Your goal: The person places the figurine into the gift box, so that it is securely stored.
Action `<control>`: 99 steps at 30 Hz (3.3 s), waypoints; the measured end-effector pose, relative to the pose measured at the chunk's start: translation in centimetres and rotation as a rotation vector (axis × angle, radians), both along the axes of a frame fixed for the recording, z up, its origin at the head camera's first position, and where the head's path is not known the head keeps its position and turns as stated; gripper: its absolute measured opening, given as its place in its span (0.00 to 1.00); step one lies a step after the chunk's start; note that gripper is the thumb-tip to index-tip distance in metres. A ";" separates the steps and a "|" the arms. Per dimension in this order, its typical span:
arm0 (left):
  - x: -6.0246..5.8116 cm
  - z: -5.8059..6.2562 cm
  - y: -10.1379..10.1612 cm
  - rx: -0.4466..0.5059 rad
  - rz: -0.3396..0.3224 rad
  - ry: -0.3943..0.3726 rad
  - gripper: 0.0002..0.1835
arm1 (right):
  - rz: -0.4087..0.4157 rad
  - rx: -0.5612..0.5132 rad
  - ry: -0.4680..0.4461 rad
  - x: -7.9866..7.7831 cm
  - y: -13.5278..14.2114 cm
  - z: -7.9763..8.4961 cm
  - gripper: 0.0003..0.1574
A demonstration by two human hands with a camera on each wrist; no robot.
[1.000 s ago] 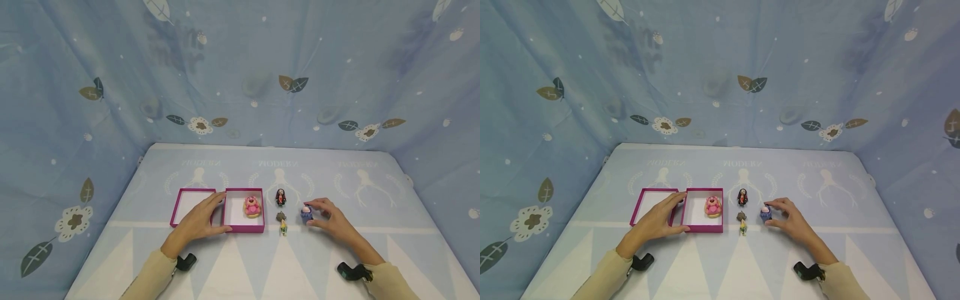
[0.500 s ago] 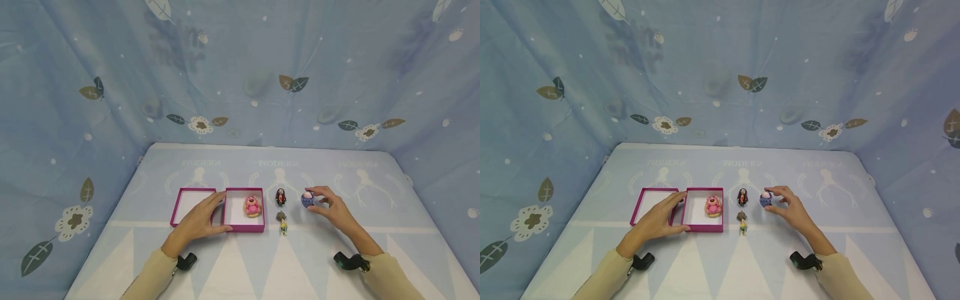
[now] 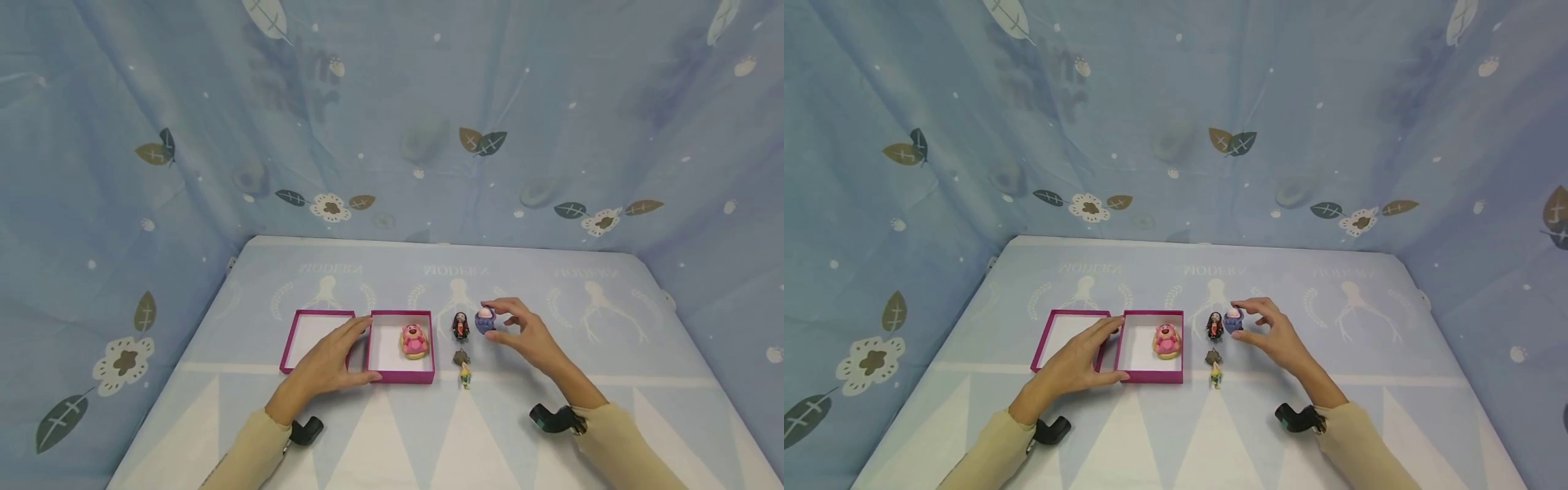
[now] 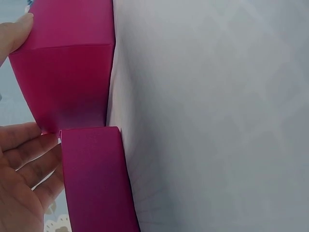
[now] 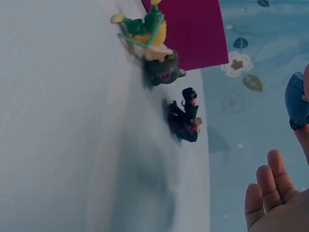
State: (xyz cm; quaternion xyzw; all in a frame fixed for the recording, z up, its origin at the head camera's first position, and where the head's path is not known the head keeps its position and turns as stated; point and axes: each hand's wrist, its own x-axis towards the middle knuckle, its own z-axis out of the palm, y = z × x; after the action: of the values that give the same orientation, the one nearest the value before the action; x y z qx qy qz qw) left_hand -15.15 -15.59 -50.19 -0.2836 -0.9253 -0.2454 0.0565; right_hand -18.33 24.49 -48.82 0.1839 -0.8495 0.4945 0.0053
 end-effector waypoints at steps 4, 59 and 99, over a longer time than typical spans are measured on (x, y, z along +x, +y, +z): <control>0.0 0.0 0.0 0.004 -0.005 0.014 0.55 | 0.001 0.002 0.012 -0.2 -0.7 0.9 0.33; 0.0 0.0 0.2 -0.007 -0.007 0.037 0.55 | 0.229 -0.108 -0.267 1.8 -9.9 -2.6 0.33; -0.2 -0.1 0.1 -0.008 -0.023 0.046 0.55 | 0.220 0.125 -0.308 1.1 -10.1 -0.4 0.32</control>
State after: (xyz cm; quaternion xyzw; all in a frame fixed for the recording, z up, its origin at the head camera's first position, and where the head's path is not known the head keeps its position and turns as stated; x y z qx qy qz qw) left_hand -15.30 -15.46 -50.25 -0.2998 -0.9215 -0.2355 0.0739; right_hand -17.19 14.39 -49.20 0.1977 -0.8440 0.4608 -0.1901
